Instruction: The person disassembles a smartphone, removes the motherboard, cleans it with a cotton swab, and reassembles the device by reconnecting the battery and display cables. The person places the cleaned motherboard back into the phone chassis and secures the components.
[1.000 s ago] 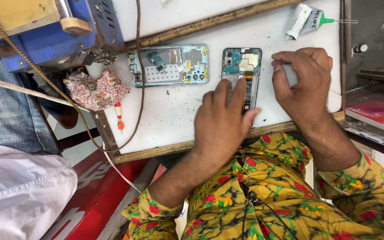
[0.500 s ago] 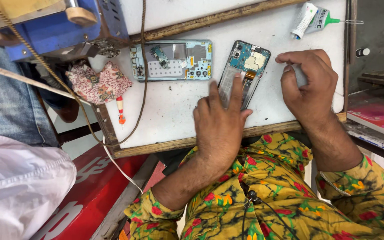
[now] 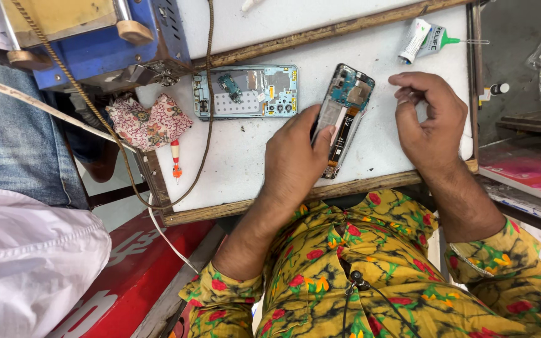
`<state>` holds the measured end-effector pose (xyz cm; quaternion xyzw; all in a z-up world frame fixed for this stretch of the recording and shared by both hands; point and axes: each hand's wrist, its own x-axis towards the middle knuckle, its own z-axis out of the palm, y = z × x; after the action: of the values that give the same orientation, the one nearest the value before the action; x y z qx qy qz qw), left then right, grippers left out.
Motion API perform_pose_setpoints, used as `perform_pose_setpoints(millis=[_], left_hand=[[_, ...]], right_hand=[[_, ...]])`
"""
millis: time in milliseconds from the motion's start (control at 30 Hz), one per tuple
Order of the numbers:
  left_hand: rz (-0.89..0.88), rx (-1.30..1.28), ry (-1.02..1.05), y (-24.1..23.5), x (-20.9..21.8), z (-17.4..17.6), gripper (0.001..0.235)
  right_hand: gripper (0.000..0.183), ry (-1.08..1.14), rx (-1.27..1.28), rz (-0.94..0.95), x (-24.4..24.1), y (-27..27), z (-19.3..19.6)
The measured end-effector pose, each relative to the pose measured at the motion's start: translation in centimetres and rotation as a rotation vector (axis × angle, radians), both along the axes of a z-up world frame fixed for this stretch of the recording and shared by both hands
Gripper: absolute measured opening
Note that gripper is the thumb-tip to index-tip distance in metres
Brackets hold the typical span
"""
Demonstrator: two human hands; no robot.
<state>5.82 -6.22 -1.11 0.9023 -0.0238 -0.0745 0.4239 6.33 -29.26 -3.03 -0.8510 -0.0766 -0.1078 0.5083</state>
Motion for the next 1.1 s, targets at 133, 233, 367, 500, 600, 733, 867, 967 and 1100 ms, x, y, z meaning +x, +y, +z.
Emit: perform_pose_setpoints(millis=[133,233,367,500,600,733,867,967,1100], left_hand=[[0.081,-0.433,0.174,0.7,-0.5,-2.2,0.026],[0.136,-0.806,0.195,1.3,-0.9,-3.2,0.02],[0.123,-0.939,0.169,1.9,-1.7,-3.1,0.019],[0.139,-0.883,0.13,2.5,-2.0,-1.7,0.034],[0.225,-0.745,0.031,3.0,-2.4,-0.8,0.057],[0.22,-0.269,-0.278,2.9,-2.2,-0.2,0.047],[0.088,-0.026,-0.459,2.0,-0.9,0.2,0.03],[0.036,-0.021,-0.449,1.3,-0.5,0.5,0.028],[-0.002,-0.025,-0.438,1.1,-0.2,0.2,0.023]], right_hand=[[0.032,0.052,0.249,0.058,0.2,0.8,0.5],[0.049,0.393,0.565,0.171,0.9,0.9,1.7],[0.055,0.621,0.544,0.437,2.7,1.9,2.5],[0.045,0.658,0.507,0.581,4.2,4.1,1.6],[0.047,0.692,0.47,0.571,3.9,4.6,1.0],[0.048,0.727,0.476,0.567,3.4,4.1,0.4],[0.049,0.651,0.407,0.611,3.5,4.0,0.6],[0.048,0.61,0.394,0.646,3.6,4.0,0.8],[0.04,0.59,0.385,0.689,3.8,3.8,0.8]])
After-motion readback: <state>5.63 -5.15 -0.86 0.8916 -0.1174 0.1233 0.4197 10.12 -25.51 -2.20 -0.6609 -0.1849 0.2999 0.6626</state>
